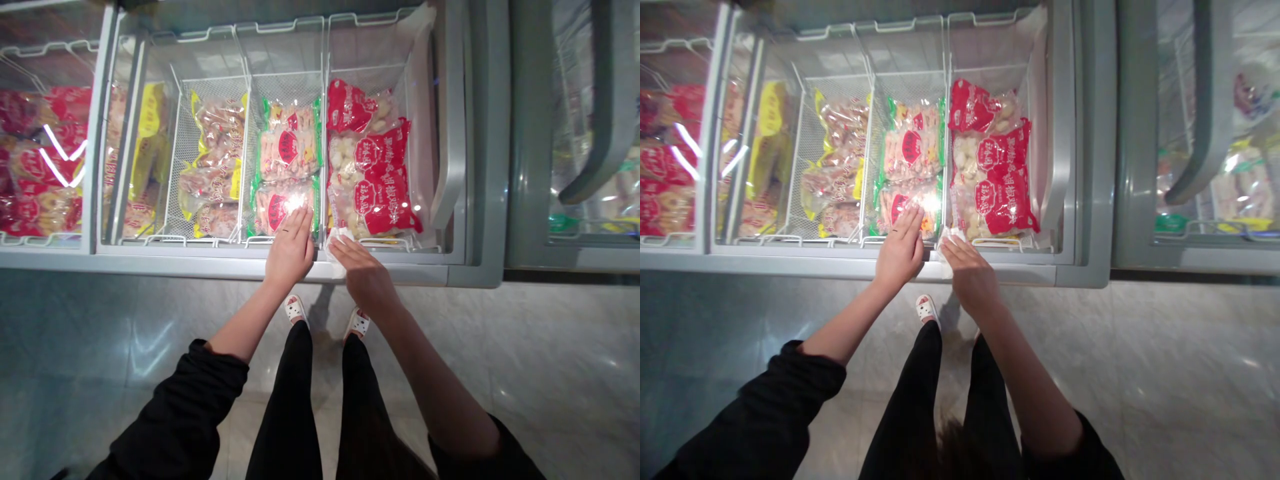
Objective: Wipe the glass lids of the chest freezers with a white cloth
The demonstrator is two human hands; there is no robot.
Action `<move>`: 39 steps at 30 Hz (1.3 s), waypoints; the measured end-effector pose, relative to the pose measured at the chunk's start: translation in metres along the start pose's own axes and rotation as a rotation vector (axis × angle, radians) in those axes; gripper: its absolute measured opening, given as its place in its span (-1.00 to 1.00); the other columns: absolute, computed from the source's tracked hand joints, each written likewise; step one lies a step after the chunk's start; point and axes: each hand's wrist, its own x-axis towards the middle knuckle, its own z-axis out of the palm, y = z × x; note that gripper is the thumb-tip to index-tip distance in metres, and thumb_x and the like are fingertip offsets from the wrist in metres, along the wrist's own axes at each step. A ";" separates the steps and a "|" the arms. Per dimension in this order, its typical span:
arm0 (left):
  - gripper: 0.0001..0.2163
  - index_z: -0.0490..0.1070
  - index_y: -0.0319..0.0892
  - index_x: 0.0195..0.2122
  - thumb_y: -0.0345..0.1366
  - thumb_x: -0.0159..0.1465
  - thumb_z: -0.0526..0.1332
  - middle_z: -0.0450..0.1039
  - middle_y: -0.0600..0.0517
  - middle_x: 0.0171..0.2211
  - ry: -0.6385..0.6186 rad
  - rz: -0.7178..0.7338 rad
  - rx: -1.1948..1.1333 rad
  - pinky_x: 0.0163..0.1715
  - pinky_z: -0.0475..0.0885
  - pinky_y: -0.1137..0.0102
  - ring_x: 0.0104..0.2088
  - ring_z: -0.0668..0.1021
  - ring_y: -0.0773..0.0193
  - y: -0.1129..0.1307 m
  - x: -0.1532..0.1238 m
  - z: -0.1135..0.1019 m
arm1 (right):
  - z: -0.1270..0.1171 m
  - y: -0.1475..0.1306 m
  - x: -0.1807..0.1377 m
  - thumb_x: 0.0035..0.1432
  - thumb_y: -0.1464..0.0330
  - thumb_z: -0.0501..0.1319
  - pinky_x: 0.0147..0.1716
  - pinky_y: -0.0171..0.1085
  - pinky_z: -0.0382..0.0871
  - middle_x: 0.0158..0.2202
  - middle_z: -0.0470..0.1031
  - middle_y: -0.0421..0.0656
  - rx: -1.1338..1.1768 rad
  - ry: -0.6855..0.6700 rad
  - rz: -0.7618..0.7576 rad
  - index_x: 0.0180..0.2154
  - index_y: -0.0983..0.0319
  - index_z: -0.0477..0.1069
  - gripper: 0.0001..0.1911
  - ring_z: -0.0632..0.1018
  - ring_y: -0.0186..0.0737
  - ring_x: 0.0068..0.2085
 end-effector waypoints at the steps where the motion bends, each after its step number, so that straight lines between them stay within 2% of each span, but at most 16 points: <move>1: -0.48 0.22 -0.26 0.47 -0.44 0.48 0.01 0.30 -0.22 0.47 0.000 -0.001 -0.005 0.49 0.29 0.00 0.50 0.34 0.01 0.000 0.000 0.000 | -0.002 0.002 -0.004 0.30 0.68 -0.04 0.45 0.02 0.35 0.35 0.50 0.04 -0.003 -0.002 0.012 0.29 0.39 0.51 -0.36 0.45 -0.04 0.42; 4: -0.47 0.21 -0.20 0.48 -0.44 0.49 0.02 0.29 -0.19 0.48 0.003 -0.008 -0.022 0.50 0.28 -0.01 0.50 0.33 0.02 -0.001 -0.001 0.001 | 0.003 0.001 -0.004 0.30 0.68 -0.04 0.46 0.06 0.33 0.37 0.48 0.07 -0.019 0.066 0.077 0.31 0.42 0.47 -0.35 0.43 0.00 0.44; 7: -0.48 0.22 -0.22 0.48 -0.43 0.49 0.02 0.30 -0.21 0.48 0.014 -0.013 -0.032 0.50 0.28 -0.02 0.50 0.33 0.02 -0.002 0.000 0.002 | 0.019 -0.008 0.012 0.32 0.66 -0.05 0.48 0.06 0.31 0.38 0.45 0.10 -0.014 0.149 0.118 0.31 0.45 0.47 -0.37 0.41 0.02 0.45; 12: -0.47 0.21 -0.21 0.48 -0.45 0.49 0.01 0.29 -0.21 0.48 0.036 -0.040 -0.069 0.50 0.27 -0.02 0.51 0.31 0.06 -0.003 0.002 0.002 | 0.031 -0.023 0.031 0.30 0.64 0.00 0.48 -0.02 0.30 0.36 0.49 0.06 0.009 0.099 0.059 0.29 0.42 0.50 -0.39 0.41 -0.03 0.45; 17: -0.44 0.18 -0.09 0.50 -0.47 0.48 -0.01 0.26 -0.12 0.50 0.046 -0.067 -0.172 0.51 0.27 -0.02 0.52 0.30 0.12 -0.007 0.002 0.000 | 0.017 -0.024 0.011 0.35 0.64 -0.01 0.48 -0.02 0.31 0.35 0.50 0.02 -0.015 0.066 0.042 0.29 0.38 0.51 -0.41 0.46 -0.04 0.42; 21: -0.43 0.18 -0.02 0.51 -0.47 0.49 -0.03 0.28 -0.08 0.50 0.045 -0.052 -0.215 0.51 0.25 -0.03 0.51 0.30 0.13 -0.022 0.001 -0.016 | 0.019 -0.023 0.006 0.33 0.66 -0.03 0.46 0.09 0.34 0.36 0.48 0.09 -0.029 0.120 0.138 0.30 0.40 0.50 -0.38 0.45 0.03 0.42; 26: -0.44 0.20 -0.10 0.50 -0.46 0.48 0.01 0.26 -0.14 0.50 0.008 -0.011 -0.077 0.52 0.22 -0.01 0.53 0.27 0.07 -0.064 -0.008 -0.053 | 0.038 -0.034 0.029 0.37 0.64 -0.07 0.46 0.11 0.34 0.38 0.45 0.06 -0.019 0.214 0.143 0.38 0.34 0.41 -0.35 0.37 0.00 0.47; 28: -0.45 0.22 -0.14 0.49 -0.45 0.48 0.02 0.27 -0.16 0.50 -0.013 -0.005 -0.018 0.52 0.22 -0.02 0.52 0.28 0.05 -0.081 -0.014 -0.061 | 0.040 -0.039 0.037 0.38 0.65 -0.08 0.48 0.07 0.32 0.39 0.44 0.04 -0.013 0.177 0.099 0.37 0.34 0.43 -0.35 0.37 -0.03 0.47; 31: -0.46 0.23 -0.19 0.48 -0.44 0.47 0.03 0.27 -0.19 0.49 -0.028 -0.029 0.027 0.51 0.25 -0.02 0.52 0.29 0.03 -0.097 -0.024 -0.062 | 0.032 -0.040 0.036 0.35 0.67 -0.05 0.49 0.02 0.29 0.41 0.42 0.04 -0.007 0.058 0.034 0.35 0.36 0.45 -0.36 0.37 -0.05 0.47; 35: -0.44 0.20 -0.23 0.50 -0.46 0.47 0.02 0.26 -0.20 0.50 -0.012 -0.054 0.021 0.51 0.25 0.00 0.53 0.26 0.02 -0.096 -0.032 -0.054 | 0.016 -0.034 0.024 0.28 0.69 -0.03 0.48 0.03 0.30 0.39 0.45 -0.02 -0.003 -0.046 0.042 0.33 0.33 0.47 -0.32 0.39 -0.06 0.46; 39: -0.44 0.19 -0.21 0.51 -0.45 0.48 0.01 0.25 -0.18 0.50 0.008 -0.037 0.002 0.53 0.22 0.01 0.54 0.23 0.03 -0.091 -0.031 -0.053 | 0.023 -0.045 0.032 0.26 0.69 -0.02 0.47 0.10 0.30 0.40 0.44 0.03 -0.014 0.007 0.134 0.36 0.34 0.43 -0.30 0.37 -0.02 0.47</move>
